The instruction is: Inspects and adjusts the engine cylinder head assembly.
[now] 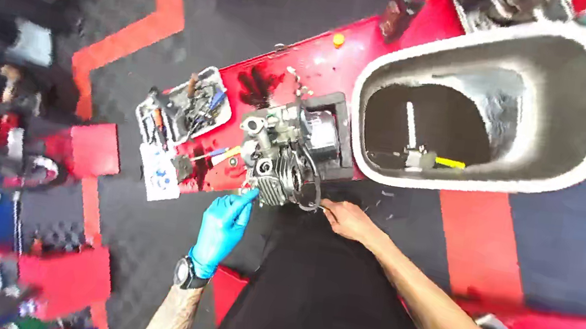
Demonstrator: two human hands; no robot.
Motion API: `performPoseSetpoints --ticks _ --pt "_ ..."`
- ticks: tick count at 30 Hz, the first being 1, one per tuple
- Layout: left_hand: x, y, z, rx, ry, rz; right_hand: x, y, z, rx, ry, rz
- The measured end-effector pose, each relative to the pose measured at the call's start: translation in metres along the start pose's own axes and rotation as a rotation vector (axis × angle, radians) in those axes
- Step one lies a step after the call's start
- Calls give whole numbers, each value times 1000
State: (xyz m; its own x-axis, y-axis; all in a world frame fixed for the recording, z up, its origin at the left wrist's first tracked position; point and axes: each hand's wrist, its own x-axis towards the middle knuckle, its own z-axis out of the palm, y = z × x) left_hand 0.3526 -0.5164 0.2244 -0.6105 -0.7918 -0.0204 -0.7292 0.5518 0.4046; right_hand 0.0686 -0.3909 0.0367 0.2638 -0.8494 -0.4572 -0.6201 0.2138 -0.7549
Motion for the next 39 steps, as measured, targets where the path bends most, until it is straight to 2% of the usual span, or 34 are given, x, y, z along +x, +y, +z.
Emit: performPoseSetpoints --ticks 3,7,9,12,14,17,23,29,34,39 --pt "50 -45 -20 30 -102 385 9 -24 50 146 248 208" --pt "114 -76 -29 25 -182 771 20 -91 139 424 799 436" --pt "136 -79 -37 26 -149 851 28 -141 167 540 1082 513" --pt "183 -67 -47 9 -83 932 58 -208 178 691 1470 523" --pt "208 -62 -41 -42 -58 963 77 -237 175 741 1626 547" --pt "233 -67 -18 -144 -1 971 103 -257 164 756 1777 605" --pt "233 -91 29 -415 52 945 139 -273 148 747 1863 656" --pt "210 -105 66 -770 48 763 150 -277 140 643 1857 749" --pt "196 -83 72 -1002 -59 578 138 -289 127 594 1666 927" --pt "187 -67 67 -1156 -116 335 128 -300 110 724 1632 910"
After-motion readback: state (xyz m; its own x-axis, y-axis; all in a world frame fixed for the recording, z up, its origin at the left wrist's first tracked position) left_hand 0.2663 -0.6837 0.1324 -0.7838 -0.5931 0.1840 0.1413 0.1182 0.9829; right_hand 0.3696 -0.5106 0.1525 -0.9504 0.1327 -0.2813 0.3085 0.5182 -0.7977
